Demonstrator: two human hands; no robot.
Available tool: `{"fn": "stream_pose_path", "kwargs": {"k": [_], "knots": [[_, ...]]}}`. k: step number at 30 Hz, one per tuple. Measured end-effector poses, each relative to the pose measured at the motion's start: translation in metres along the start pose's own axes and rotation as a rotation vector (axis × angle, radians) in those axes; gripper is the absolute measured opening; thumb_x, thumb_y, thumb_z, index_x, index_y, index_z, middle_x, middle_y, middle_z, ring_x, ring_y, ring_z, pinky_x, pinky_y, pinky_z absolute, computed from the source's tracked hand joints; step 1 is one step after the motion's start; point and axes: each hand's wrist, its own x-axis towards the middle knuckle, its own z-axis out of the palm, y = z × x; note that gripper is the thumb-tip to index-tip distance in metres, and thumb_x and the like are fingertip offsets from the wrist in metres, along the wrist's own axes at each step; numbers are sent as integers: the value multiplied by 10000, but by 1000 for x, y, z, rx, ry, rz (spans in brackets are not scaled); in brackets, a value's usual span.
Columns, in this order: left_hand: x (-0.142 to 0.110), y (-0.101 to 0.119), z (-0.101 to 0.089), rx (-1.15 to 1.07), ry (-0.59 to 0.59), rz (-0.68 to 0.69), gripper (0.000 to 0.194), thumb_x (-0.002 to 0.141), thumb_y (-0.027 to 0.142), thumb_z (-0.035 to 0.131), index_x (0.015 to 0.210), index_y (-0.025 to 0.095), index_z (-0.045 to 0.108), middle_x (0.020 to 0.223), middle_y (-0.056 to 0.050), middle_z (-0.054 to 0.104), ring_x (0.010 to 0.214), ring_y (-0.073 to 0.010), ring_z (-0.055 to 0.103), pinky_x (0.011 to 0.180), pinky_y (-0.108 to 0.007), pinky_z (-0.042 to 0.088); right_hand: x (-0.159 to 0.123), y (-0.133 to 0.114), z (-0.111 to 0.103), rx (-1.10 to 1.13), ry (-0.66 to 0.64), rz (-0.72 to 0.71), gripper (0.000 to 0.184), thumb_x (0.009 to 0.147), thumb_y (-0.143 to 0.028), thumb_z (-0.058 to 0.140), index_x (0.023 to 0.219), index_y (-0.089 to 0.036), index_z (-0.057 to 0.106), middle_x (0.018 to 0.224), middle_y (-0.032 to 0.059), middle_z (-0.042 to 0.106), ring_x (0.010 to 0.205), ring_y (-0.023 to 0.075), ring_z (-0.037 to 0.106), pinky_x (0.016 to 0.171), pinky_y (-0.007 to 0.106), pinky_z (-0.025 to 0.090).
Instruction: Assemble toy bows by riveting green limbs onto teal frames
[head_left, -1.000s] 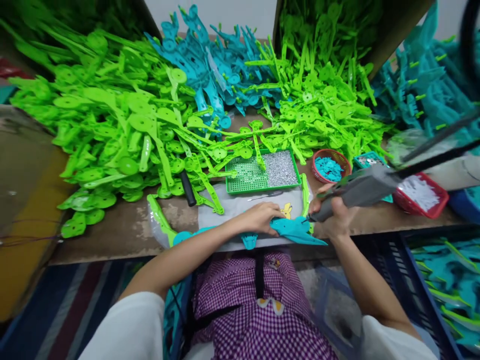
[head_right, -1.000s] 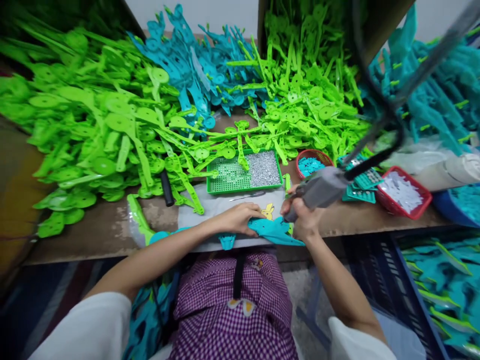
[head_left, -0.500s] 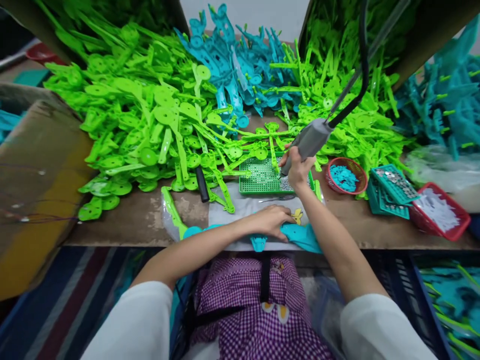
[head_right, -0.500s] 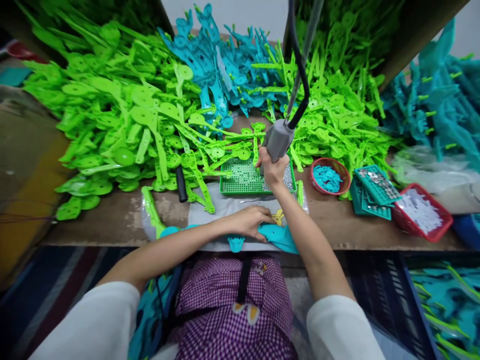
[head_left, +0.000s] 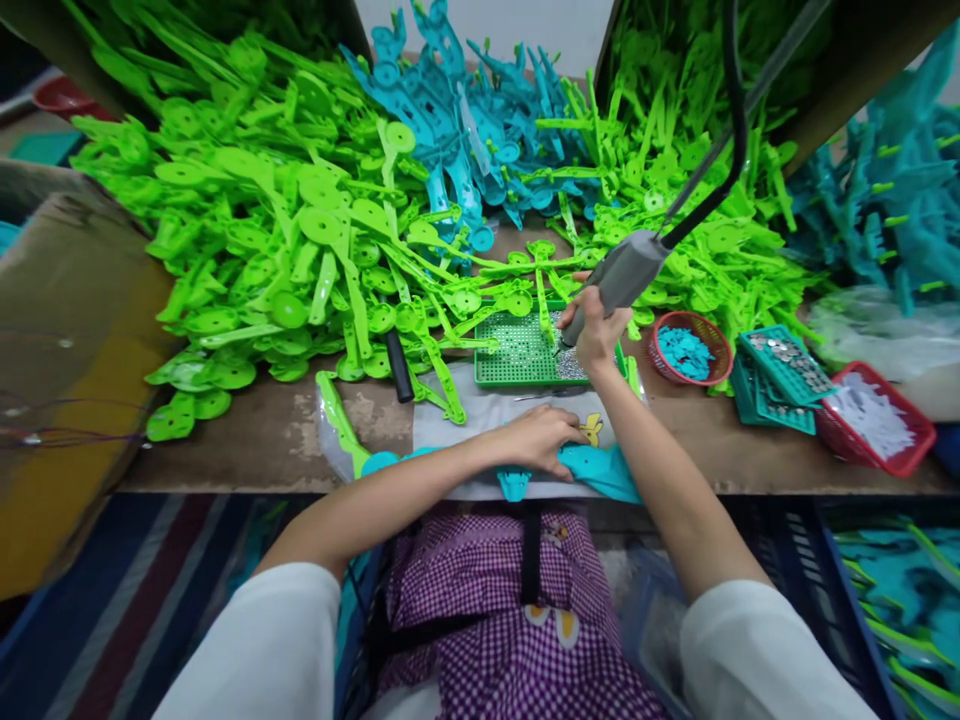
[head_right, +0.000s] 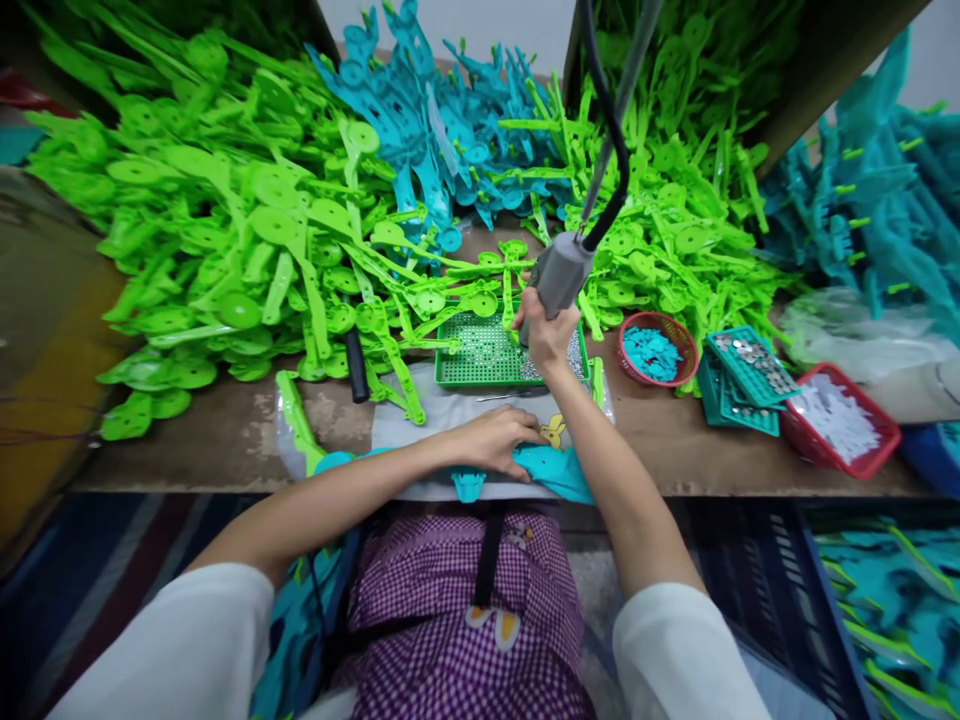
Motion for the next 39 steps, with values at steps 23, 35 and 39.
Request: {"fn": "stream_pose_path", "kwargs": {"k": [23,35,39], "knots": [[3,-6,-2,-45,8,89,585,719,469,731,1216,189,607,1373,-121,527,1297,-259,455,1081,-382,344,26,6,27,-11,92,-60,407,769,-621,538,781,-216,567,500,-65,490,413,104,522,442,266,439],[2,-3,-4,-53,29,105,595,707,459,747,1201,156,615,1357,-155,538,1282,-290,466,1064,-416,361,13,-4,18,6,-42,-37,347,803,-567,548,768,-222,572,476,-69,480,383,96,493,413,250,400],[2,-4,-4,-46,23,103,585,706,449,749,1201,170,611,1350,-148,543,1278,-286,467,1055,-415,364,13,8,20,19,-8,-45,348,789,-568,557,779,-221,573,474,-69,487,385,98,495,424,255,403]]}}
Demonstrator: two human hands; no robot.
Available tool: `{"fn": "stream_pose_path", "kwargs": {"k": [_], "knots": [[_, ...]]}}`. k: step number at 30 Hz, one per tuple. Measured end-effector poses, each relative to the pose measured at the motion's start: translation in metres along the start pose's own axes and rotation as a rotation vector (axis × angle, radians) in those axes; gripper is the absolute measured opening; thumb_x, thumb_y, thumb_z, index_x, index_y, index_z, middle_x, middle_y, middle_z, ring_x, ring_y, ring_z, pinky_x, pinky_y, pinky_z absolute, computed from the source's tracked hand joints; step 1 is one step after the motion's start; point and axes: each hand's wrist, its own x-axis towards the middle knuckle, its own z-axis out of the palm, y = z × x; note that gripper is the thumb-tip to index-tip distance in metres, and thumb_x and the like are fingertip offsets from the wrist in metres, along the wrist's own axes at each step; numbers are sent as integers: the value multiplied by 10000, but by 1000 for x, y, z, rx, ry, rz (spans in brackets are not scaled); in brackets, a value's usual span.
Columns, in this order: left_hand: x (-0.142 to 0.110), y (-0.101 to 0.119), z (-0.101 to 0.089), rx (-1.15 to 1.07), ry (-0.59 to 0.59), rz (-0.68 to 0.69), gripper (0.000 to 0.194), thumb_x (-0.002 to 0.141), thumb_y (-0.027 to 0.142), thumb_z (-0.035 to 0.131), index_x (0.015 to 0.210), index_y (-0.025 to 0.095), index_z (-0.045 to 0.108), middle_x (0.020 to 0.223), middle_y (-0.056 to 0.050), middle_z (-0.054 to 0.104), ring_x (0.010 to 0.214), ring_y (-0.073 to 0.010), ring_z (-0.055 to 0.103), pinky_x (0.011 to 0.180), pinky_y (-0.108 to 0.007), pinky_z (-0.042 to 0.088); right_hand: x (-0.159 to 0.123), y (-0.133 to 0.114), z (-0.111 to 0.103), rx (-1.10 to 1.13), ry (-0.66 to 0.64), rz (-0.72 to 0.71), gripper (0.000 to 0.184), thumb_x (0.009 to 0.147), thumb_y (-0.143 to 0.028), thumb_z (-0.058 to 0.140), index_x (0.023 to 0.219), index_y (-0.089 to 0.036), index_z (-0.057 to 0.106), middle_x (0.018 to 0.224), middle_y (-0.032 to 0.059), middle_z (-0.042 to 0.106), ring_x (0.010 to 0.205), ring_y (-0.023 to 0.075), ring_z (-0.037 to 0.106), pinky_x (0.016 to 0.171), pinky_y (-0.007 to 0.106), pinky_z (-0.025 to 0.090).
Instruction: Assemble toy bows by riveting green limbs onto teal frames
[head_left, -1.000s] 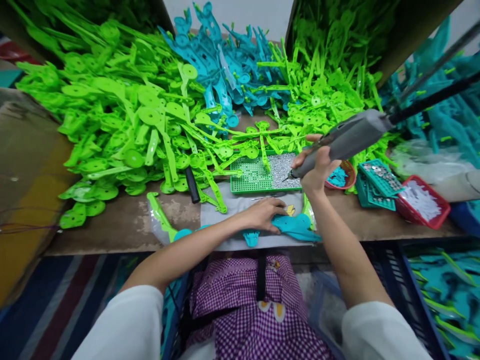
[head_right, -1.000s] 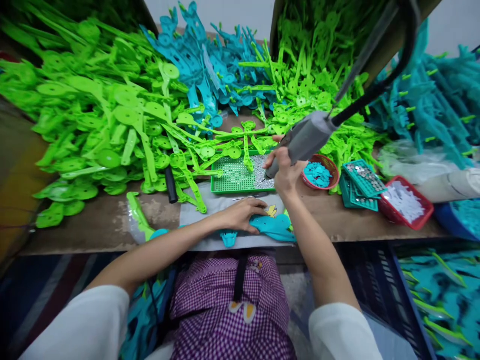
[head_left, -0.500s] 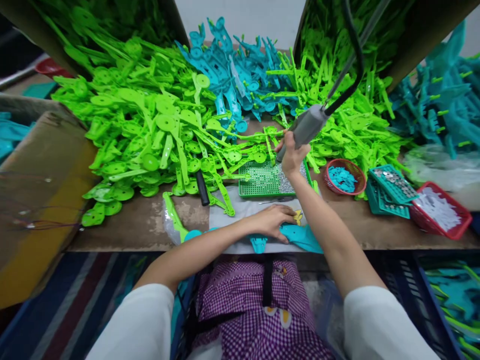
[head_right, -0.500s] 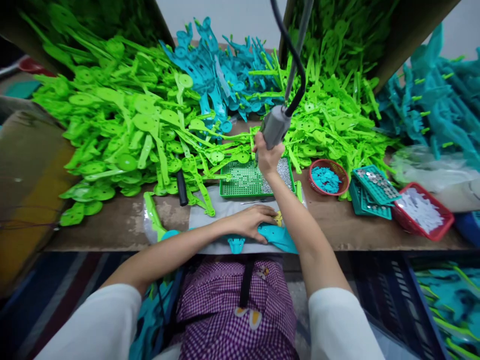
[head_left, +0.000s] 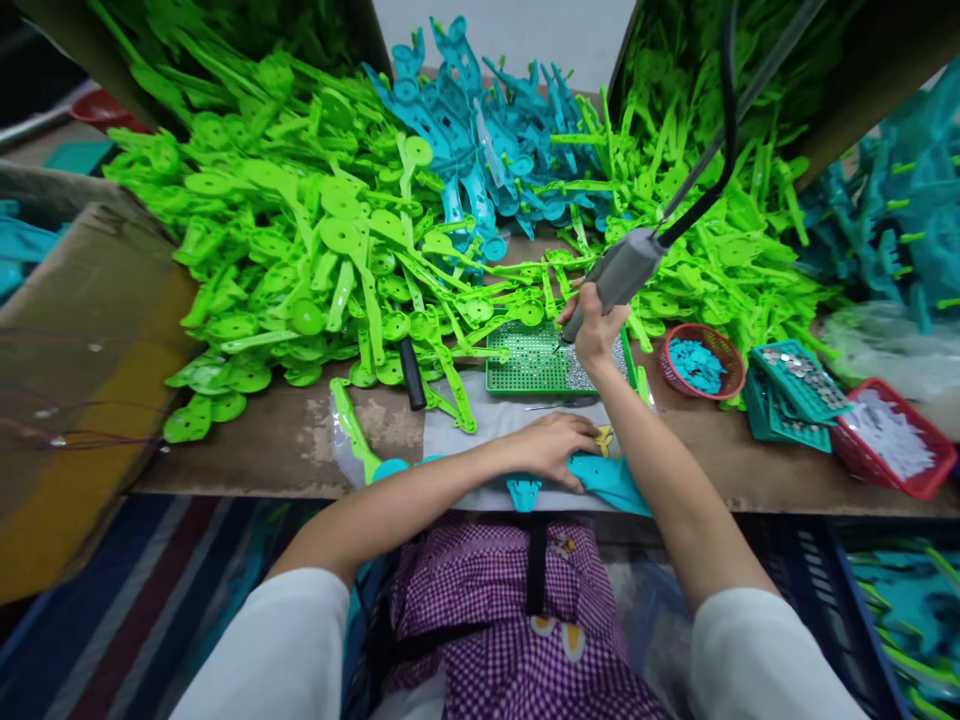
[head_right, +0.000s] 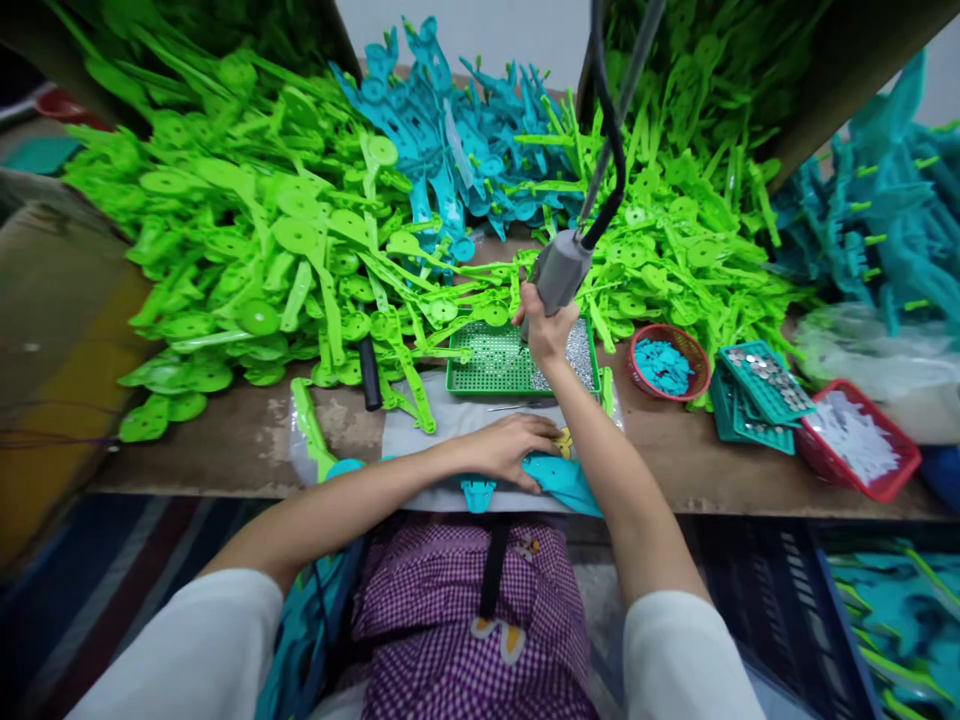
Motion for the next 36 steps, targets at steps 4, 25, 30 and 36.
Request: {"fn": "stream_pose_path", "kwargs": {"k": [4,25,30,36], "knots": [[0,-1,2,-3,-1,-8,555,727,469,726,1198,200,609,1366,-123,533,1283,-269,460,1055,-404,360,3,4,1,-57,26,25,398,768,-621,535,776,-224,568,469,-69,483,394,105,506,429,261,416],[-2,-4,2,-54,-21,-56,630,700,442,763,1250,194,583,1411,-117,499,1329,-255,427,1101,-394,330,-10,-75,-44,18,100,49,471,725,-709,501,860,-263,571,473,-67,442,380,118,478,401,267,393],[-1,-4,0,-84,-9,-89,637,672,406,793,1247,222,589,1393,-102,521,1296,-249,465,1084,-400,357,-76,-129,-124,23,38,137,464,618,-747,608,754,-304,625,428,-47,480,335,159,465,331,296,375],[0,-6,1,-69,7,-90,640,668,427,795,1238,210,599,1385,-110,524,1276,-249,482,1080,-388,367,-128,-137,-168,2,101,207,466,604,-734,649,769,-299,677,428,-27,518,328,177,477,305,310,399]]}}
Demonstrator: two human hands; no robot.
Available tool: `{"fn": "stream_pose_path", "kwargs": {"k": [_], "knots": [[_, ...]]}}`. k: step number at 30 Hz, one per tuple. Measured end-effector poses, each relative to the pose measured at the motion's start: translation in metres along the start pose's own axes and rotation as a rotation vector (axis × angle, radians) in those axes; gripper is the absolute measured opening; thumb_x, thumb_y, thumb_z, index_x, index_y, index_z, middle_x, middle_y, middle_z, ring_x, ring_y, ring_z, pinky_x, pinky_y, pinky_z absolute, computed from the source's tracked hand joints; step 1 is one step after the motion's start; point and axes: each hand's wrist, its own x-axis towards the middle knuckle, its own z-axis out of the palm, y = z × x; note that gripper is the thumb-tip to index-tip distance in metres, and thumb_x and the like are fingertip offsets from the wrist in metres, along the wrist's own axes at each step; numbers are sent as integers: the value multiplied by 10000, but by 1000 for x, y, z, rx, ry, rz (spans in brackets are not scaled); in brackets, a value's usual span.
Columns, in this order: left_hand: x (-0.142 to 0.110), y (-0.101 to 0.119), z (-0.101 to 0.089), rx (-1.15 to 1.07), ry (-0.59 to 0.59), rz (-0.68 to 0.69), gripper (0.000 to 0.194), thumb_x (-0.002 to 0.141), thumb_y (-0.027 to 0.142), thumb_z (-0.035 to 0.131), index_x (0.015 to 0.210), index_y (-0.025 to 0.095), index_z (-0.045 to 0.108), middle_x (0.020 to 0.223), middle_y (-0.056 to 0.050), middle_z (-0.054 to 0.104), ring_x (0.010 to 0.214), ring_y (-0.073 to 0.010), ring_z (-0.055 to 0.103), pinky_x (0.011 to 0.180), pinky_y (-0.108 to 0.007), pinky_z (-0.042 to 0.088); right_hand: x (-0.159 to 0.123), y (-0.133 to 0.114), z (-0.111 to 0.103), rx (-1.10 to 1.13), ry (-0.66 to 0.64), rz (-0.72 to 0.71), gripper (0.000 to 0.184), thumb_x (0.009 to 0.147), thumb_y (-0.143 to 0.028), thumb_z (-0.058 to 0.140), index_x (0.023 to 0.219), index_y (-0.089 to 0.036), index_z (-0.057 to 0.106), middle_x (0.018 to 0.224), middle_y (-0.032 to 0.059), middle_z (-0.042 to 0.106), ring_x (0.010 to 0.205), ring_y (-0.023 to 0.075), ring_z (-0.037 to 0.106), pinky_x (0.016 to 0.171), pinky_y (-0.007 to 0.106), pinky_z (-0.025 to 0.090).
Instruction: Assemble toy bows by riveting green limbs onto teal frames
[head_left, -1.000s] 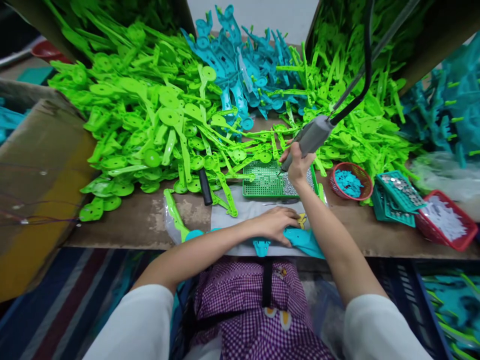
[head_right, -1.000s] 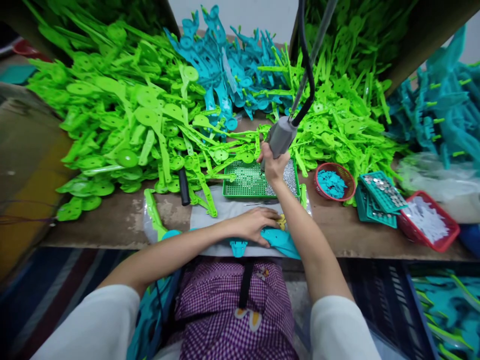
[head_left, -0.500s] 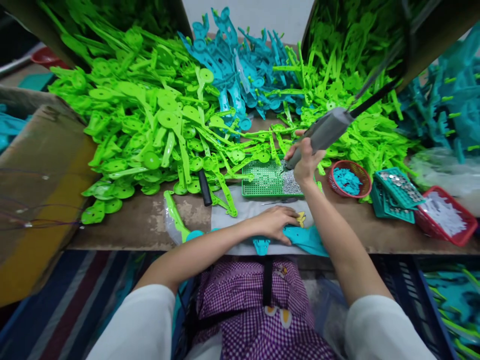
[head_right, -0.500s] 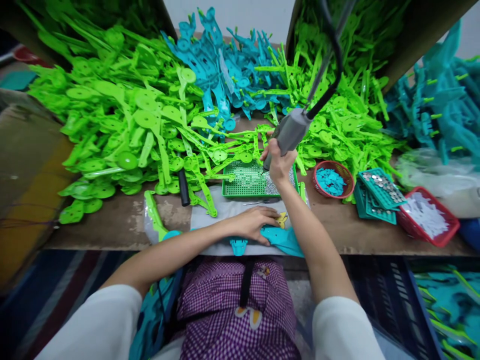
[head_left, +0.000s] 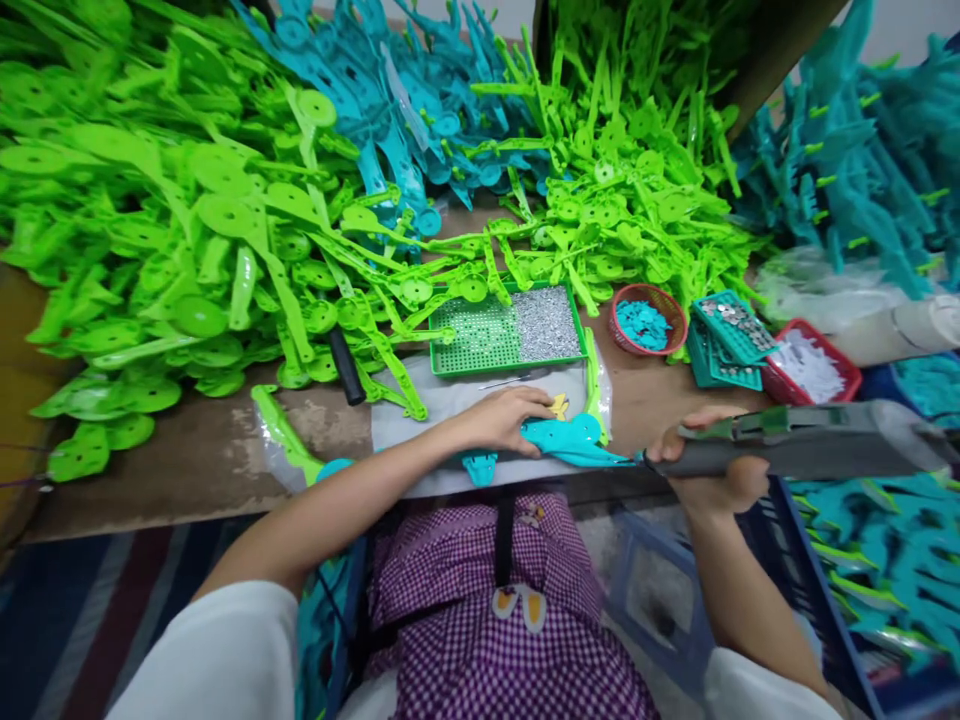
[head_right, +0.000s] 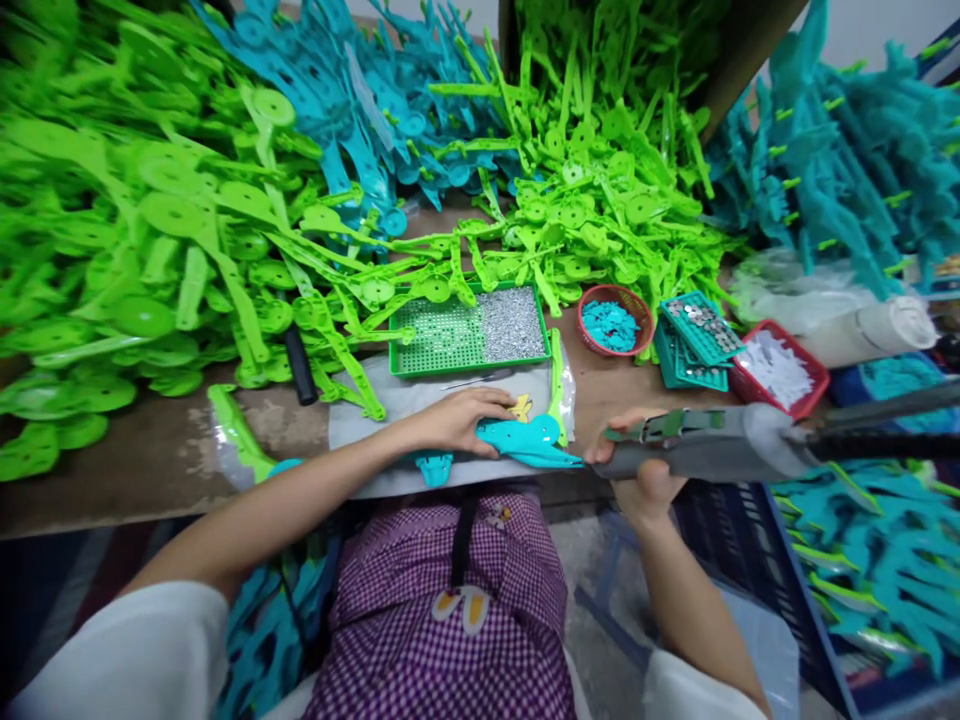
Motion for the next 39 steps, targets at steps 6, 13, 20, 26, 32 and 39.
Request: {"fn": "stream_pose_path", "kwargs": {"k": [6,13,20,26,32,39], "knots": [[1,1,-1,-9,1,8,618,672,430,791,1225,220,611,1380,-105,530,1267,-240,494,1076,-391,377,-3,8,7,58,-34,-40,456,597,-690,688,769,-269,655,432,-36,541,324,178,503,327,310,434],[0,2,-2,-24,-5,20,627,701,417,772,1264,207,592,1408,-122,501,1307,-232,464,1089,-380,368,-5,11,10,28,-84,-18,491,576,-705,681,726,-254,559,397,-59,499,310,172,490,327,303,434],[-2,6,-1,-50,2,0,609,696,380,778,1257,218,604,1406,-101,506,1317,-244,454,1096,-379,356,-6,24,6,29,-123,17,495,597,-695,672,708,-229,548,422,-54,520,340,163,519,343,280,436],[1,2,-4,-20,-15,-44,617,681,392,783,1248,227,605,1400,-100,515,1294,-258,474,1096,-381,345,-1,2,0,57,-6,-132,469,654,-660,664,814,-221,619,461,-50,537,347,136,499,340,258,434],[-19,52,1,-316,196,-201,671,660,307,810,1280,247,560,1429,-105,477,1295,-290,442,1097,-473,305,14,-9,-12,-99,147,-84,379,651,-556,712,782,-214,616,509,-54,553,396,132,548,383,257,476],[26,144,106,-1728,480,-866,261,718,241,779,913,116,658,877,-81,706,792,-135,673,859,-272,508,20,1,-13,-200,112,-111,326,716,-505,678,736,-182,638,555,-10,622,452,145,603,453,278,535]]}}
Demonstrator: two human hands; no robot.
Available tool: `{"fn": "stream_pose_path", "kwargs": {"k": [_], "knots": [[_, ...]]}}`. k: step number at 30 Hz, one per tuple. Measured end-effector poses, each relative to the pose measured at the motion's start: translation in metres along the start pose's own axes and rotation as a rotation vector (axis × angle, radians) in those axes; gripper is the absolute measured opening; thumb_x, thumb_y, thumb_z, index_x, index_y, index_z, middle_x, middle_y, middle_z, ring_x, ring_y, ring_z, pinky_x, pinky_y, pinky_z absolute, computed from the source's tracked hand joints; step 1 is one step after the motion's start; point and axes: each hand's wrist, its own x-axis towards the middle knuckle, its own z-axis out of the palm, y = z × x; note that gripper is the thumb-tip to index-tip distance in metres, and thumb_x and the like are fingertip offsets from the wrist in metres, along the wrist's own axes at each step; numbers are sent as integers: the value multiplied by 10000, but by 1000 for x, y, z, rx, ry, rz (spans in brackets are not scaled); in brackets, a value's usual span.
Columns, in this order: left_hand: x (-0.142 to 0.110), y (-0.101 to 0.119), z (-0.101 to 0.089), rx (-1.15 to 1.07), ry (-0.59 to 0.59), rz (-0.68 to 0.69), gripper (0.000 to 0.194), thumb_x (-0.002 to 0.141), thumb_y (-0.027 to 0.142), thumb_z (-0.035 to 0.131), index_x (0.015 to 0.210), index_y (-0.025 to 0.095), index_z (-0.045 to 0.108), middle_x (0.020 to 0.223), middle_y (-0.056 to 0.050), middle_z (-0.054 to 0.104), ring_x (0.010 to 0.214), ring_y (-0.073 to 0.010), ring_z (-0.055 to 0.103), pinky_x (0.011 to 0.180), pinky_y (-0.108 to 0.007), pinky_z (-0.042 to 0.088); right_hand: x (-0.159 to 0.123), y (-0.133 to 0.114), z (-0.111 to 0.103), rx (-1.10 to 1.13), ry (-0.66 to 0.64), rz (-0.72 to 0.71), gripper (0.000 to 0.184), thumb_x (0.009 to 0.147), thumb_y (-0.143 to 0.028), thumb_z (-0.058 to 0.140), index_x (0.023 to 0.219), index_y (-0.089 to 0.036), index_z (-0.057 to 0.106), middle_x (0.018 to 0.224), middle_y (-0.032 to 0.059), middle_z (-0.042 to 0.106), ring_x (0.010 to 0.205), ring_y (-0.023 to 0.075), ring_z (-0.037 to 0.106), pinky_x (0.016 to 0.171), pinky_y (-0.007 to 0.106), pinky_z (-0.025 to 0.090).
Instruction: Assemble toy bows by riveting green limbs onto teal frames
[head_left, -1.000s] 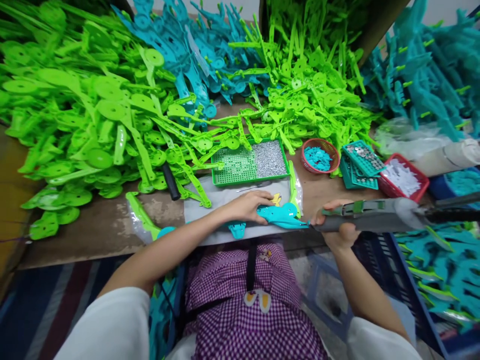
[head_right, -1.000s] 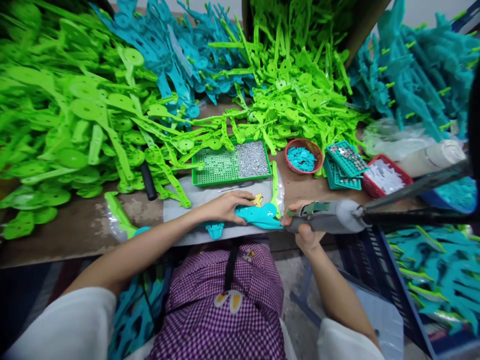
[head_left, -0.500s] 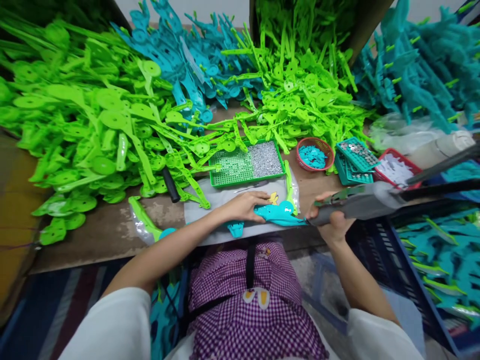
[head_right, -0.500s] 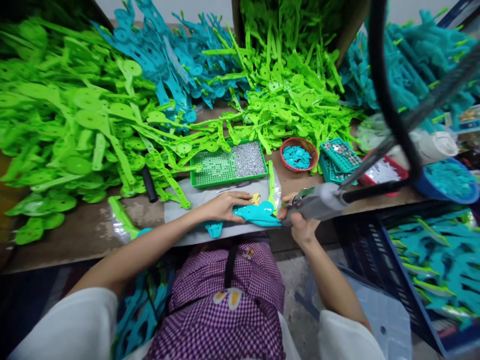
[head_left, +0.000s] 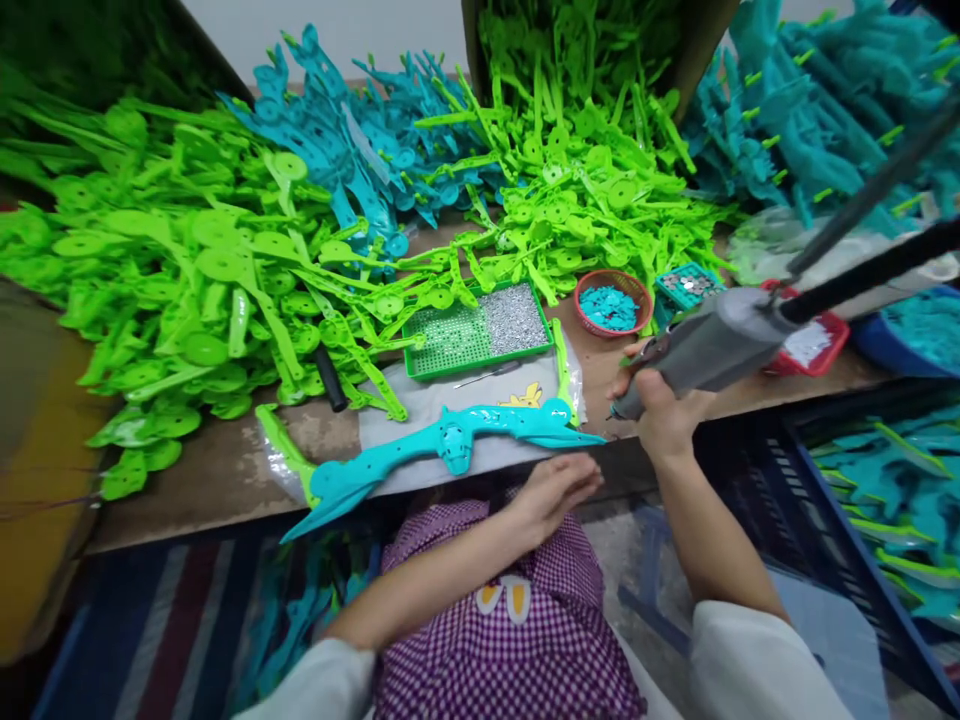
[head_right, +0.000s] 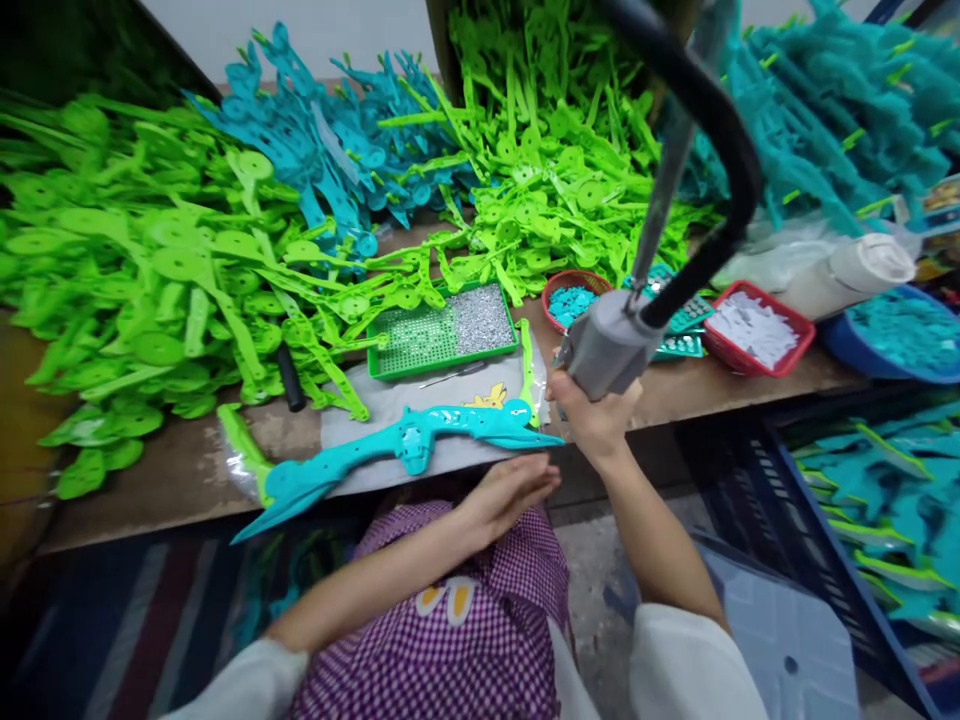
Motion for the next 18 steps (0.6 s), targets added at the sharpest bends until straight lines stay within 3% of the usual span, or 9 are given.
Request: {"fn": "stream_pose_path", "kwargs": {"k": [3,6,12,18], "knots": [[25,-15,31,-300,85,-2,166,800,241,710,792,91,640,787,-94,697,745,-135,682,826,-248,531,2,-3,2,10,-48,-4,346,732,-526,655,723,-181,641,541,-3,624,434,146,598,444,278,535],[33,-13,45,-385,129,10,205,819,277,698,808,84,633,784,-112,702,723,-149,691,781,-253,553,0,-5,0,34,-42,36,375,723,-557,647,734,-182,631,532,-8,622,431,144,599,450,275,541],[45,-18,50,-368,261,212,246,807,313,708,783,80,633,754,-114,709,686,-147,689,738,-258,557,-7,-9,-3,93,-16,92,401,663,-566,698,725,-179,614,563,-11,627,418,138,591,401,254,511],[57,-28,47,-307,266,313,277,762,325,736,782,59,662,749,-129,717,684,-172,697,712,-276,557,-1,-6,1,112,-37,24,392,695,-579,663,656,-195,598,514,-25,585,426,129,572,440,267,522]]}}
